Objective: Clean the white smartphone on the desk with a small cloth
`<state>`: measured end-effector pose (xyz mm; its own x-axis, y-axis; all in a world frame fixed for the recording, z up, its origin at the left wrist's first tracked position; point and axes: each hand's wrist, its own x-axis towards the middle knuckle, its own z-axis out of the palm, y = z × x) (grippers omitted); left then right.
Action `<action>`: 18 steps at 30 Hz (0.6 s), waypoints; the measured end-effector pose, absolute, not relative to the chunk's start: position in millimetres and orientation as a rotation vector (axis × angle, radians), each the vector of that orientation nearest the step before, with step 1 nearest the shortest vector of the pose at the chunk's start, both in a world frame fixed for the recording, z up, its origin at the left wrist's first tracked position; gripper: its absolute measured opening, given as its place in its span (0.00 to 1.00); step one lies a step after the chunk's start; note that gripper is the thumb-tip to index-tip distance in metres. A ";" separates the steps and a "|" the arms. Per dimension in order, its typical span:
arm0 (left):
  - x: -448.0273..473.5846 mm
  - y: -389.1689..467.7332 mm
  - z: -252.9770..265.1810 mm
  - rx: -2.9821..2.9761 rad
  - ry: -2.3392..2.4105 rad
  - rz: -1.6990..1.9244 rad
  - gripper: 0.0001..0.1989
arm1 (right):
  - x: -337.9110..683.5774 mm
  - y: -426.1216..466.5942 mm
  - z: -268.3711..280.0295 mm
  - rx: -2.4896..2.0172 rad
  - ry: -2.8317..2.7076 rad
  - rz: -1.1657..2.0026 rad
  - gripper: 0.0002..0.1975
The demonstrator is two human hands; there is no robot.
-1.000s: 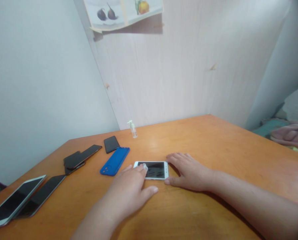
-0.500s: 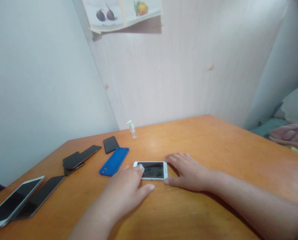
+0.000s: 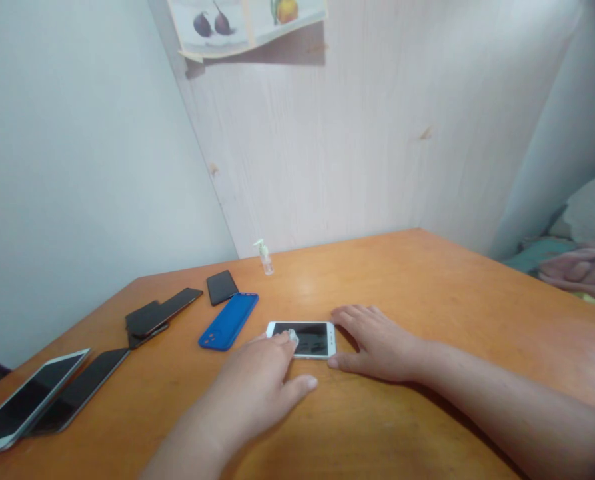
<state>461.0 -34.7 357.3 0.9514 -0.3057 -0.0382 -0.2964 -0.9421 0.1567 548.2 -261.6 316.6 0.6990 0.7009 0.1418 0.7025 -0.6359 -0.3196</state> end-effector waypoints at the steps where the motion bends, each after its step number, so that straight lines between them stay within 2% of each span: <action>1: 462.0 -33.0 357.8 2.971 -0.426 -0.086 0.21 | 548.4 -261.6 316.5 -2.557 -1.097 -0.006 0.31; 4: 461.8 -37.5 355.8 2.965 -0.474 -0.088 0.24 | 549.1 -261.2 315.7 -2.554 -1.100 -0.010 0.31; 9: 456.2 -55.3 350.4 2.810 -0.770 -0.184 0.36 | 549.0 -261.0 315.4 -2.540 -1.106 -0.043 0.32; 11: 455.4 -54.4 351.8 2.792 -0.787 -0.177 0.34 | 549.0 -261.3 315.4 -2.538 -1.110 -0.043 0.33; 15: 456.8 -41.6 357.6 2.877 -0.653 -0.100 0.23 | 549.3 -262.2 314.5 -2.555 -1.107 -0.032 0.32; 18: 457.2 -38.9 358.4 2.896 -0.616 -0.085 0.21 | 549.4 -262.6 313.8 -2.553 -1.108 -0.026 0.32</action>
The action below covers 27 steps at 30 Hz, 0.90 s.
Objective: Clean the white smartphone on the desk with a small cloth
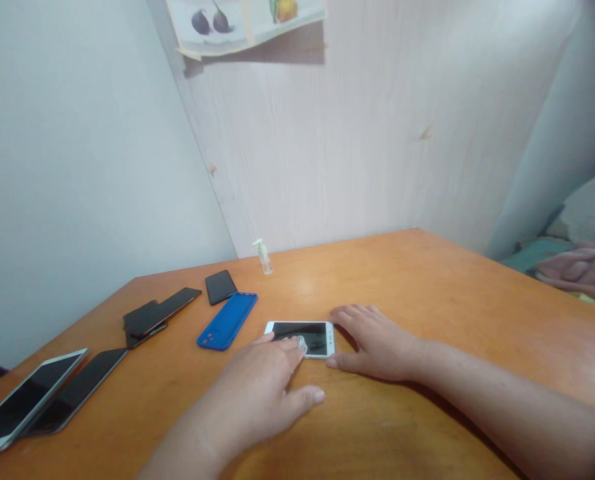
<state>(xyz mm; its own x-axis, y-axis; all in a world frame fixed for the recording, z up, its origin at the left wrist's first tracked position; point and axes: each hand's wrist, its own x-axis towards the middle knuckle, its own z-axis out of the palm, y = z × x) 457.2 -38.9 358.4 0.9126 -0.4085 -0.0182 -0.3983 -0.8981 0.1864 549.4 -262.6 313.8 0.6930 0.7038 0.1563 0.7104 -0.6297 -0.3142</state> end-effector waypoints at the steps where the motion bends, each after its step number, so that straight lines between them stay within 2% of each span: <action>1: 456.7 -41.0 357.7 2.884 -0.644 -0.091 0.22 | 549.5 -262.6 313.7 -2.550 -1.108 -0.030 0.32; 4: 453.4 -51.3 354.9 2.819 -0.764 -0.124 0.31 | 549.5 -262.4 313.6 -2.540 -1.112 -0.044 0.33; 6: 451.2 -55.5 354.5 2.804 -0.782 -0.131 0.33 | 549.5 -262.4 313.9 -2.540 -1.114 -0.044 0.33; 11: 452.4 -41.2 359.9 2.956 -0.534 -0.126 0.23 | 549.4 -263.4 315.2 -2.552 -1.105 -0.019 0.33; 16: 459.9 -21.2 362.6 3.078 -0.215 -0.100 0.25 | 549.1 -264.7 314.7 -2.548 -1.095 -0.011 0.32; 27: 468.5 -16.0 356.0 3.023 -0.274 -0.064 0.25 | 549.2 -263.8 315.6 -2.555 -1.093 -0.010 0.32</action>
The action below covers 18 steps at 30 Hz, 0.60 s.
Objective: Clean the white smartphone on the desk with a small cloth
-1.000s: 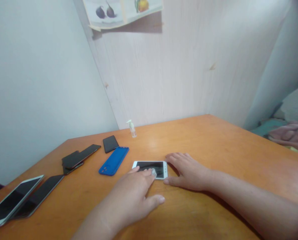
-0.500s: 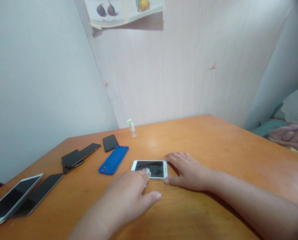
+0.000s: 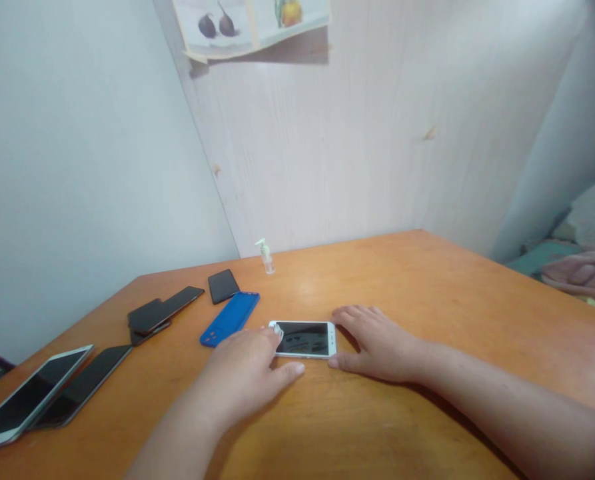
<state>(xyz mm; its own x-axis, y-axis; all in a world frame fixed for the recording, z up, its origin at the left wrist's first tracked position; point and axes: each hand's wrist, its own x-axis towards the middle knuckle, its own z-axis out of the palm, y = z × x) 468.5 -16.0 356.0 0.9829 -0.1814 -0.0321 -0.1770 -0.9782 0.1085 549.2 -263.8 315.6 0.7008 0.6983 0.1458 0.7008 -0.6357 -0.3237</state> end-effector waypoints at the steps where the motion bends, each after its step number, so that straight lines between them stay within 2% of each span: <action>1: 472.2 -13.0 352.1 3.007 -0.295 -0.031 0.26 | 549.4 -263.9 315.2 -2.553 -1.090 -0.008 0.31; 4: 478.3 -6.1 347.2 2.989 -0.312 -0.002 0.33 | 549.5 -264.0 315.2 -2.548 -1.086 -0.010 0.31; 7: 473.3 -7.3 357.8 2.975 -0.321 -0.077 0.25 | 548.8 -263.1 316.9 -2.551 -1.086 -0.001 0.30; 11: 464.9 -13.7 372.2 3.007 -0.304 -0.133 0.26 | 547.9 -262.0 318.2 -2.552 -1.095 -0.004 0.31; 14: 470.8 -13.1 364.2 3.000 -0.327 -0.073 0.23 | 548.3 -262.2 317.3 -2.552 -1.099 -0.019 0.30; 18: 479.9 -9.2 351.0 2.993 -0.283 -0.024 0.33 | 549.4 -262.9 316.4 -2.549 -1.095 -0.007 0.30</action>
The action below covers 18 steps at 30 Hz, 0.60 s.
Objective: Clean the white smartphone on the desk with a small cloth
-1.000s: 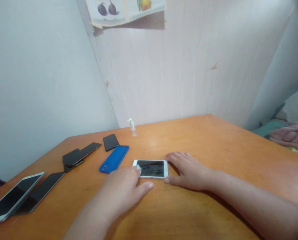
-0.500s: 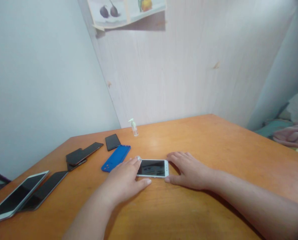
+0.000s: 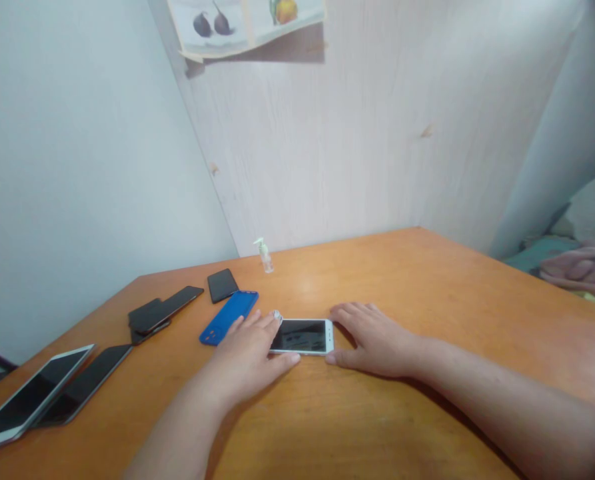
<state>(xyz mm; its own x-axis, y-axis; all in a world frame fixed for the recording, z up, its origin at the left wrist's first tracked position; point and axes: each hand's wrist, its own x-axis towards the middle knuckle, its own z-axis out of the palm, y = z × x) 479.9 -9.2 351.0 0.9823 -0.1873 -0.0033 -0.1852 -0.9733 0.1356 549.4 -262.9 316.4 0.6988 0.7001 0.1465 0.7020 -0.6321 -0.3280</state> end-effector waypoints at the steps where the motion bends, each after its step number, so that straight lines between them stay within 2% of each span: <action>1: 479.3 -9.5 351.7 2.990 -0.285 -0.034 0.33 | 549.5 -262.9 316.4 -2.549 -1.094 -0.005 0.30; 4: 472.1 -13.6 360.2 2.954 -0.381 -0.092 0.24 | 549.2 -262.4 316.9 -2.551 -1.100 -0.005 0.31; 8: 468.3 -18.9 358.8 2.946 -0.420 -0.062 0.24 | 548.4 -261.9 316.9 -2.557 -1.103 -0.016 0.31; 13: 476.0 -18.8 344.6 2.957 -0.394 -0.001 0.34 | 549.0 -261.4 316.4 -2.554 -1.091 -0.017 0.31; 18: 470.0 -22.4 355.5 2.921 -0.467 -0.069 0.22 | 549.5 -261.0 315.2 -2.557 -1.102 -0.029 0.30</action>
<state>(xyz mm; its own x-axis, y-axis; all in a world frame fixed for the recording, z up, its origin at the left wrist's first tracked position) 470.0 -22.4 355.5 0.9494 -0.3135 -0.0166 -0.3051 -0.9338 0.1867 549.5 -261.0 315.2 0.6964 0.7003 0.1567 0.7076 -0.6337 -0.3126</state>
